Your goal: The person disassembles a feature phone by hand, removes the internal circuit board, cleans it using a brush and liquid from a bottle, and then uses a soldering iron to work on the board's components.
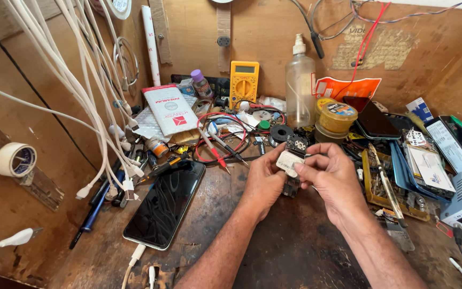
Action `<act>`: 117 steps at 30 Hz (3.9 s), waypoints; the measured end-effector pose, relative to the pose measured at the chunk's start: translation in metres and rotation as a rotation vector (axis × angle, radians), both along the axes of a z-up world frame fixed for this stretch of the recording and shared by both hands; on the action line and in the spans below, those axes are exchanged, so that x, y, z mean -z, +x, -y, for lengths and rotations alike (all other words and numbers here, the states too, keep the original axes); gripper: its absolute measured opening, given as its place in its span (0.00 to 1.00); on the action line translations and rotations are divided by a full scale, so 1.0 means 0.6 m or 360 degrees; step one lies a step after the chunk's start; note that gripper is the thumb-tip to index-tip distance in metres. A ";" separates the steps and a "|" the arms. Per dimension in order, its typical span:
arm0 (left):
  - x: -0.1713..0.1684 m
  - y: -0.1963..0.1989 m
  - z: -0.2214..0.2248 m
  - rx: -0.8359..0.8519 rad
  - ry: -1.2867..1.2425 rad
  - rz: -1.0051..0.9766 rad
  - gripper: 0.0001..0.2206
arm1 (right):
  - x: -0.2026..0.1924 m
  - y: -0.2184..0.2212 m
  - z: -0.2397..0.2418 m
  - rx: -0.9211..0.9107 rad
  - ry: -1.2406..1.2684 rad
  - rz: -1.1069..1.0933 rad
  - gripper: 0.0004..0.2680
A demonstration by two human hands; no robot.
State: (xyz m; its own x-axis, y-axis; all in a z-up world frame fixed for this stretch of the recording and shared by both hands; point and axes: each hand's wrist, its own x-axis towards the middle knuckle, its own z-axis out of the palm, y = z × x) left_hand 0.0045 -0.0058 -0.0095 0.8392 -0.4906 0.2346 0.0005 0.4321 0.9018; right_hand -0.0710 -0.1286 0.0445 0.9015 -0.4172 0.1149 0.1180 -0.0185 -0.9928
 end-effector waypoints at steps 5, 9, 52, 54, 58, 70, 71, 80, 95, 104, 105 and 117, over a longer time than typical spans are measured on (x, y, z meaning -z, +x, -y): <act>-0.017 -0.001 -0.012 0.0116 -0.0146 -0.0303 0.26 | -0.022 -0.015 0.015 0.0263 0.0098 -0.0007 0.13; -0.014 0.004 -0.009 0.0097 -0.0203 -0.0369 0.24 | -0.013 -0.033 0.057 0.0428 0.0000 0.0027 0.12; -0.041 -0.009 -0.091 -0.0716 0.0754 0.0460 0.20 | 0.018 -0.067 -0.038 0.0408 -0.1447 -0.0026 0.23; -0.038 -0.014 -0.090 -0.0776 0.0865 0.0465 0.20 | 0.020 -0.067 -0.039 0.0392 -0.1601 0.0206 0.22; -0.030 -0.001 -0.088 -0.0543 0.0237 0.0394 0.23 | 0.018 -0.066 -0.040 0.0303 -0.1382 0.0055 0.22; -0.045 -0.006 -0.095 -0.0118 -0.0195 -0.0072 0.26 | 0.016 -0.068 -0.034 0.0184 -0.1078 -0.0135 0.16; -0.043 -0.008 -0.092 -0.0145 -0.0215 -0.0038 0.26 | 0.014 -0.069 -0.036 0.0238 -0.1126 -0.0178 0.15; -0.046 -0.013 -0.083 -0.0310 -0.0090 0.0259 0.27 | -0.022 -0.046 -0.051 0.0258 -0.1699 0.0434 0.06; -0.065 -0.031 -0.093 -0.0357 0.0091 0.0414 0.23 | -0.046 -0.029 -0.055 0.0071 -0.2001 0.0243 0.06; -0.070 -0.038 -0.093 -0.0369 0.0094 0.0383 0.21 | -0.035 -0.033 -0.065 0.0167 -0.1940 0.0136 0.06; -0.069 -0.038 -0.094 -0.0386 0.0119 0.0387 0.21 | -0.032 -0.033 -0.067 0.0180 -0.1953 0.0151 0.06; -0.061 -0.034 -0.093 -0.0448 0.0197 0.0374 0.22 | -0.005 -0.022 -0.050 0.0417 -0.1921 0.0196 0.05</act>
State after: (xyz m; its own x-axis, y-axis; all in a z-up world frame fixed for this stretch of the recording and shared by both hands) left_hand -0.0157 0.0500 0.0270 0.8757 -0.2852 0.3897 -0.3154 0.2734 0.9087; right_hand -0.0844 -0.0984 0.0473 0.7629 -0.1517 0.6284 0.0642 -0.9495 -0.3071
